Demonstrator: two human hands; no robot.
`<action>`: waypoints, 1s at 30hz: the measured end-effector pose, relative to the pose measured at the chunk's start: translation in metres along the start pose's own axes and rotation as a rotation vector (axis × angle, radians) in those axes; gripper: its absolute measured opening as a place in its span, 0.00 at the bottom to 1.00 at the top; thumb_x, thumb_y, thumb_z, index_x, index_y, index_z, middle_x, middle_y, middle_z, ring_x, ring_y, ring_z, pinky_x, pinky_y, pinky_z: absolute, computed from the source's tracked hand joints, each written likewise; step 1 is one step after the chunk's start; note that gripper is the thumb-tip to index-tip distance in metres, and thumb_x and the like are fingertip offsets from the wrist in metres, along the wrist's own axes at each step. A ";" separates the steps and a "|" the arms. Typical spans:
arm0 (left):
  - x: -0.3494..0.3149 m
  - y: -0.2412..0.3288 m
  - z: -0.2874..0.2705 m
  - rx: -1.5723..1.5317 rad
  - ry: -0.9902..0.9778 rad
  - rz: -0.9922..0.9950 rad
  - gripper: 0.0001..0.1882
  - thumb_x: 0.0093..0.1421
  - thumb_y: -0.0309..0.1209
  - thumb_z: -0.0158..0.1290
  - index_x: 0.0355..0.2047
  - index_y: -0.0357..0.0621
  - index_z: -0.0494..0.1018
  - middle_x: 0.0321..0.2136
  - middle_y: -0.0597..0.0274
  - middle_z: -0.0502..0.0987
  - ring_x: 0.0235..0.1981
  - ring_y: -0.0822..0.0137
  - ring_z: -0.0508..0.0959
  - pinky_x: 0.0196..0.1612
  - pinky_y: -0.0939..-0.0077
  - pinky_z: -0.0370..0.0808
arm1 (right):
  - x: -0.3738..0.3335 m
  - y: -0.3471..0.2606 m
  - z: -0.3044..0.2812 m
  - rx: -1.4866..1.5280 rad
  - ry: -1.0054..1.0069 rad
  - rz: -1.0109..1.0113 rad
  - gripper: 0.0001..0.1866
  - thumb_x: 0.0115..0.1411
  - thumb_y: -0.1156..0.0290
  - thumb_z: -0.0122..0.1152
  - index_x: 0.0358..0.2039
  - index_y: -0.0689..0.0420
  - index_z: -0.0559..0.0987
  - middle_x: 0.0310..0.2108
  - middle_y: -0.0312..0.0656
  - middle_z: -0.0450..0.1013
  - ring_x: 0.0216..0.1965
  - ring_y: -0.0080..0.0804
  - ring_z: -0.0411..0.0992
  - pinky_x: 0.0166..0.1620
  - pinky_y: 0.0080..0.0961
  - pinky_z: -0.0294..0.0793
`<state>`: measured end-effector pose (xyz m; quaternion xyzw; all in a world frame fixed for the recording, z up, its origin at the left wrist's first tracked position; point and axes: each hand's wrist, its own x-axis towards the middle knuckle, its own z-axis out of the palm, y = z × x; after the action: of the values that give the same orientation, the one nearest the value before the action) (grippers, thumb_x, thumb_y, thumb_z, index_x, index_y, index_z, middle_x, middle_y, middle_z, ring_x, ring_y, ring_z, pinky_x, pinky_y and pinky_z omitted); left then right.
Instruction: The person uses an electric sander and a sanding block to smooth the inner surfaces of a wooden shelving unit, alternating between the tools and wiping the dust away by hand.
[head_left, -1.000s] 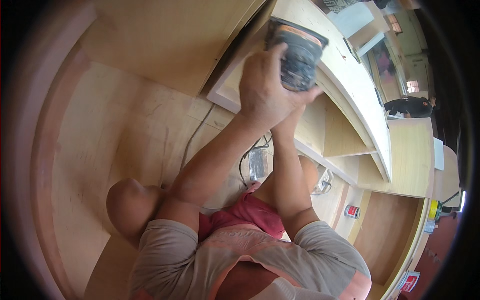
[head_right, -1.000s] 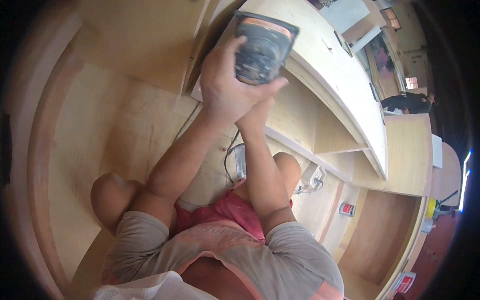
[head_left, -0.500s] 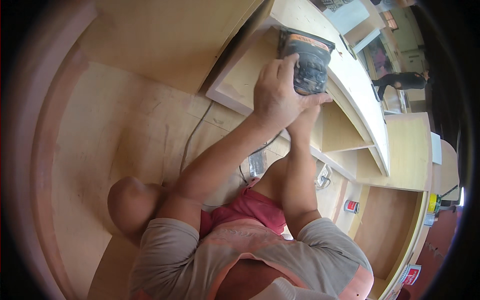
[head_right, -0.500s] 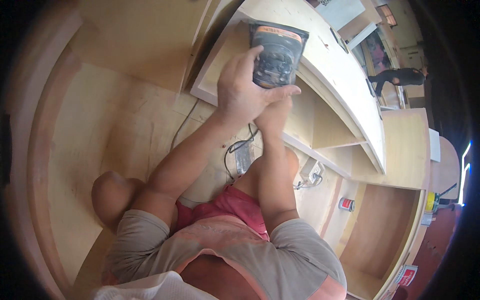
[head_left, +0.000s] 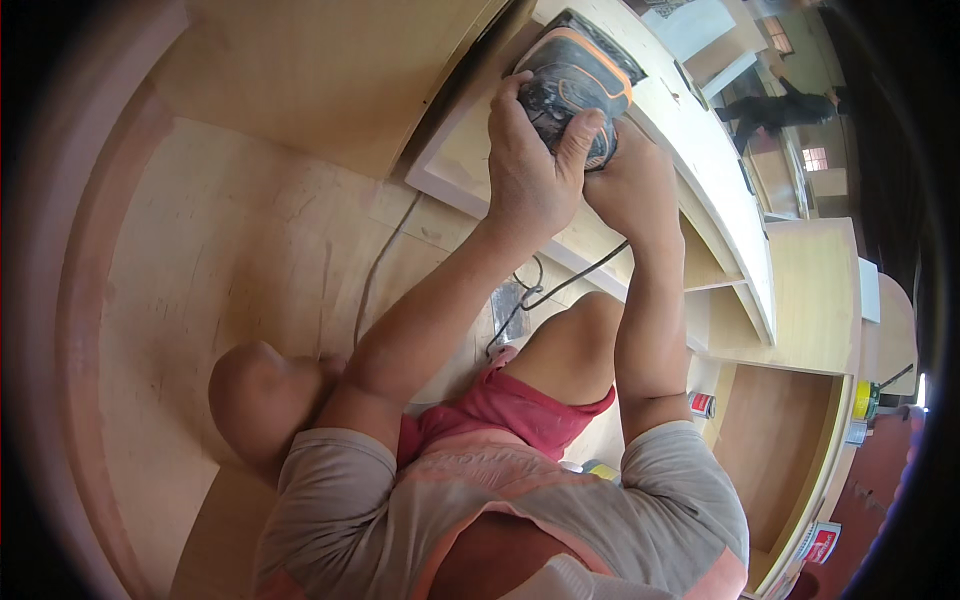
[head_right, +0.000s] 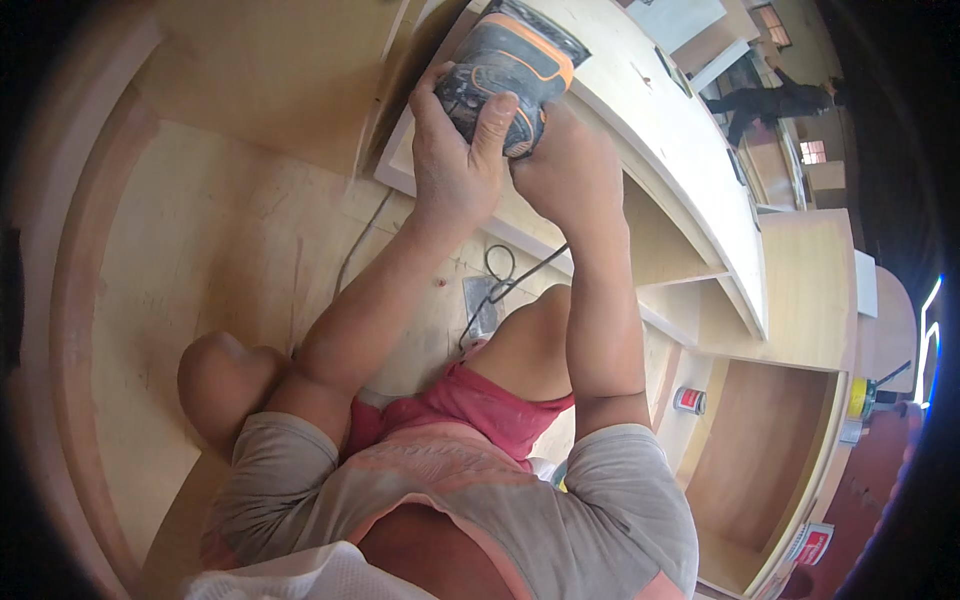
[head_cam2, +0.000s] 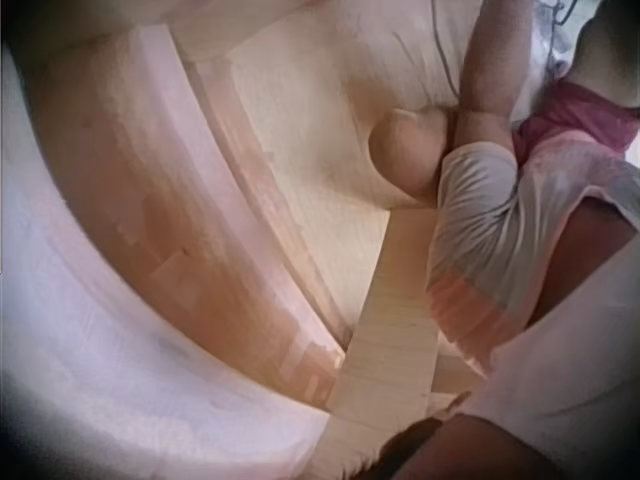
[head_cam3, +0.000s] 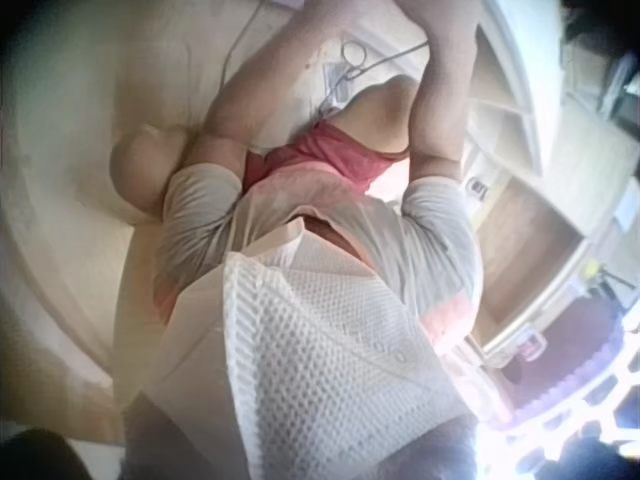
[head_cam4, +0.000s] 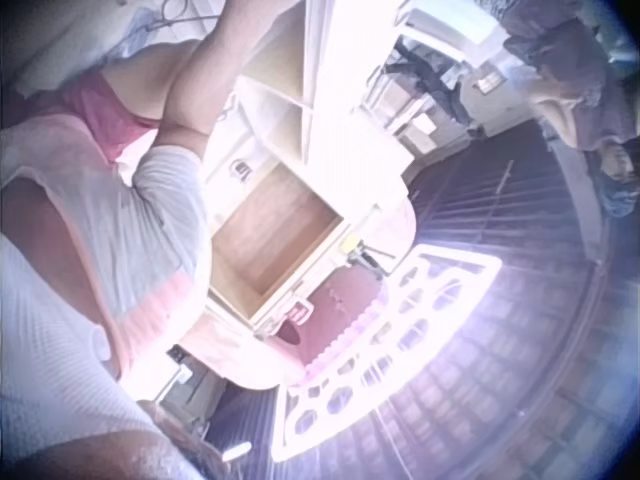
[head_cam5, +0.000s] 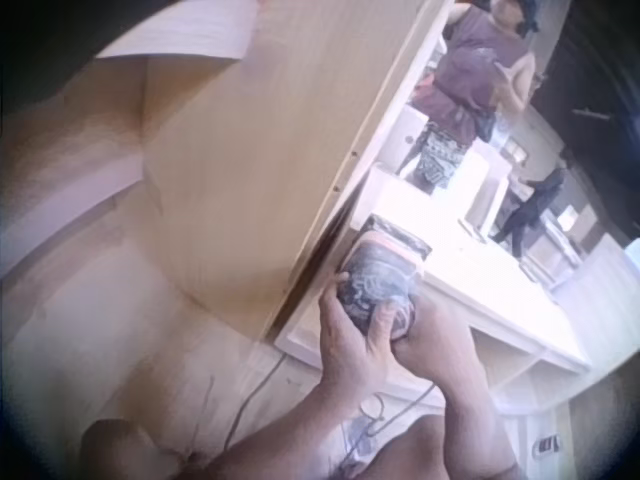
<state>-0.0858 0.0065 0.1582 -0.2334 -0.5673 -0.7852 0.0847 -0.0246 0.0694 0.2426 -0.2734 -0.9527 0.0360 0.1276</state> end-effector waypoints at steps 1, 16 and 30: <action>0.000 0.000 0.001 -0.058 -0.013 -0.051 0.37 0.60 0.47 0.53 0.53 0.26 0.54 0.41 0.40 0.69 0.41 0.56 0.75 0.44 0.69 0.72 | -0.001 0.000 -0.002 -0.040 -0.033 -0.004 0.13 0.47 0.65 0.60 0.31 0.59 0.76 0.27 0.56 0.75 0.33 0.57 0.73 0.37 0.43 0.72; 0.010 -0.004 -0.003 -0.110 -0.064 -0.053 0.37 0.59 0.47 0.54 0.53 0.28 0.54 0.46 0.38 0.63 0.45 0.50 0.69 0.50 0.62 0.66 | -0.008 -0.011 0.018 0.005 0.184 -0.018 0.22 0.52 0.63 0.58 0.45 0.60 0.69 0.33 0.56 0.73 0.37 0.53 0.73 0.37 0.44 0.73; 0.023 -0.052 -0.019 -0.271 -0.477 -0.720 0.20 0.58 0.35 0.56 0.49 0.39 0.71 0.29 0.60 0.79 0.24 0.75 0.75 0.31 0.82 0.70 | -0.057 0.091 0.043 0.317 1.010 0.237 0.58 0.37 0.69 0.79 0.61 0.68 0.48 0.50 0.53 0.63 0.50 0.41 0.67 0.52 0.33 0.69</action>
<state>-0.1322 0.0095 0.1198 -0.2047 -0.5082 -0.7560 -0.3580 0.0571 0.1163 0.1763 -0.3396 -0.7183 0.0575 0.6045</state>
